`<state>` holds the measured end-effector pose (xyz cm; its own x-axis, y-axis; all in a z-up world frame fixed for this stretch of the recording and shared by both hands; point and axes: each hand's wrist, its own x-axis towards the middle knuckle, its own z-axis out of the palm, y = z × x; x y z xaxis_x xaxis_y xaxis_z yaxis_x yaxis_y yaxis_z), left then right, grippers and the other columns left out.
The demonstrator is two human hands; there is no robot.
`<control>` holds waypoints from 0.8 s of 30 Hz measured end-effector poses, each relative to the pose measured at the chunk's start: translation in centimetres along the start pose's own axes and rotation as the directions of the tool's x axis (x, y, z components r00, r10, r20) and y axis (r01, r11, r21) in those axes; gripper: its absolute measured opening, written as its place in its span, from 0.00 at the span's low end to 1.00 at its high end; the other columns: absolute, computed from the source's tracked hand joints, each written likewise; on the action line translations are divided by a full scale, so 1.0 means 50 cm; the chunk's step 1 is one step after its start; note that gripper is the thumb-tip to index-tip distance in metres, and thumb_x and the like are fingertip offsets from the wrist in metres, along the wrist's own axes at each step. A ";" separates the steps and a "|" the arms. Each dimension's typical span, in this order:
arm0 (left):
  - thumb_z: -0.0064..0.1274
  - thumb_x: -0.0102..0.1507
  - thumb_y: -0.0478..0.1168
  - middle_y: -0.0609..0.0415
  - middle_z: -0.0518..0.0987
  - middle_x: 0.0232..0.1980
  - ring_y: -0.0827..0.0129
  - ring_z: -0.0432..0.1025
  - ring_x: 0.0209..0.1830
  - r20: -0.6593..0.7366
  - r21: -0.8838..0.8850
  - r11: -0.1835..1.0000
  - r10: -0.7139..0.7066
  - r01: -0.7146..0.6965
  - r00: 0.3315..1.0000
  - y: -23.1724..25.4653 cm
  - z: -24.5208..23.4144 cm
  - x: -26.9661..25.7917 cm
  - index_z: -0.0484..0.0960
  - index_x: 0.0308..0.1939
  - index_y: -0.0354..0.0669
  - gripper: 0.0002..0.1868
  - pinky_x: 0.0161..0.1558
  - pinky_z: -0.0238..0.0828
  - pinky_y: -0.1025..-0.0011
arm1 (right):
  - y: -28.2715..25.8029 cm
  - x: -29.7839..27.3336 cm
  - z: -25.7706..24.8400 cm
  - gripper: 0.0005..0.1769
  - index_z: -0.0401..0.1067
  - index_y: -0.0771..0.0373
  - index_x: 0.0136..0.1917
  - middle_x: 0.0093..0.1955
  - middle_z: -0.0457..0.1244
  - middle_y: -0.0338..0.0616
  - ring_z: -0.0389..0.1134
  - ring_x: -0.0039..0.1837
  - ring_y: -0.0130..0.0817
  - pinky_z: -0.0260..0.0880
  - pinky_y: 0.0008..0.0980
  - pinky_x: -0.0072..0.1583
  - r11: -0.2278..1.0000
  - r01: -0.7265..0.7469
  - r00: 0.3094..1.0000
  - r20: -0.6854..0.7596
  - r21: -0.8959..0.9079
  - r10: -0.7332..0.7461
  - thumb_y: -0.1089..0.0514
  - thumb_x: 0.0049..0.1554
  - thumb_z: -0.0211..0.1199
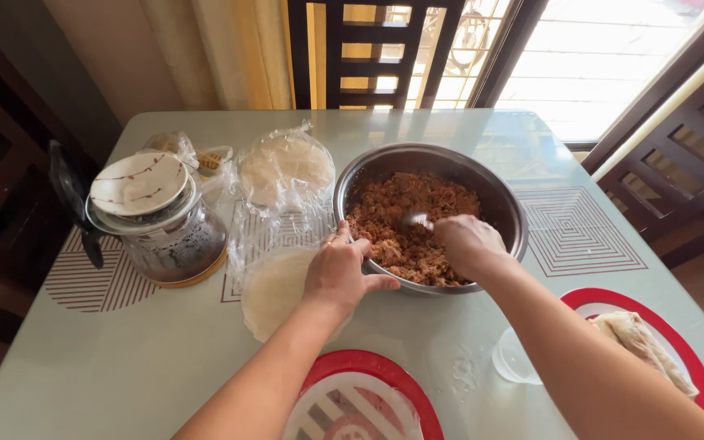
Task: Preparing and rolling lumpia wrappers with meat filling.
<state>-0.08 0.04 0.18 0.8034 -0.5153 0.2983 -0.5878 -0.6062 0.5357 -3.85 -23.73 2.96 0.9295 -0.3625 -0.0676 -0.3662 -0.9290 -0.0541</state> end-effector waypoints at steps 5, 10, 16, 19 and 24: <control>0.73 0.40 0.64 0.22 0.64 0.69 0.39 0.64 0.70 -0.034 -0.007 0.999 0.033 -0.034 0.999 0.000 -0.001 -0.002 0.84 0.40 0.39 0.37 0.65 0.65 0.57 | 0.016 -0.041 -0.080 0.23 0.77 0.40 0.63 0.61 0.70 0.38 0.71 0.64 0.39 0.73 0.40 0.61 0.981 0.101 0.975 0.211 -0.168 -0.064 0.62 0.59 0.57; 0.73 0.41 0.63 0.22 0.62 0.71 0.37 0.65 0.68 0.010 -0.011 1.000 0.003 -0.003 1.000 0.010 -0.010 -0.003 0.83 0.40 0.38 0.37 0.64 0.65 0.56 | 0.033 -0.028 -0.071 0.31 0.77 0.33 0.65 0.61 0.71 0.41 0.73 0.61 0.43 0.73 0.41 0.62 0.995 -0.046 0.980 0.187 -0.086 0.062 0.67 0.57 0.55; 0.74 0.39 0.60 0.23 0.63 0.71 0.38 0.65 0.69 -0.020 -0.070 0.997 0.008 -0.010 1.000 0.005 -0.005 -0.006 0.84 0.37 0.38 0.35 0.64 0.66 0.56 | 0.036 0.028 0.053 0.26 0.82 0.46 0.58 0.54 0.72 0.45 0.72 0.55 0.41 0.73 0.38 0.56 0.989 0.101 0.990 0.090 0.108 -0.111 0.67 0.50 0.62; 0.75 0.37 0.60 0.23 0.63 0.71 0.38 0.64 0.68 -0.024 -0.081 0.997 0.012 -0.014 1.000 0.004 0.002 0.003 0.84 0.39 0.38 0.36 0.63 0.66 0.55 | 0.053 0.024 0.033 0.26 0.80 0.57 0.64 0.39 0.73 0.56 0.69 0.32 0.36 0.70 0.36 0.36 0.881 -0.174 0.938 0.347 0.440 0.012 0.68 0.57 0.51; 0.75 0.39 0.61 0.25 0.62 0.73 0.40 0.65 0.69 0.007 -0.046 0.998 -0.030 0.031 1.000 0.014 -0.014 -0.003 0.83 0.37 0.37 0.35 0.64 0.67 0.57 | 0.080 -0.014 -0.027 0.20 0.77 0.60 0.64 0.30 0.63 0.39 0.55 0.24 0.25 0.48 0.26 0.27 0.423 -0.456 0.869 0.494 0.783 0.022 0.63 0.60 0.58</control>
<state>-0.55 0.14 1.07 0.8201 -0.5012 0.2761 -0.5580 -0.5934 0.5802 -5.89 -27.30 4.15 0.7786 -0.2983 -0.5521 -0.6125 -0.1693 -0.7722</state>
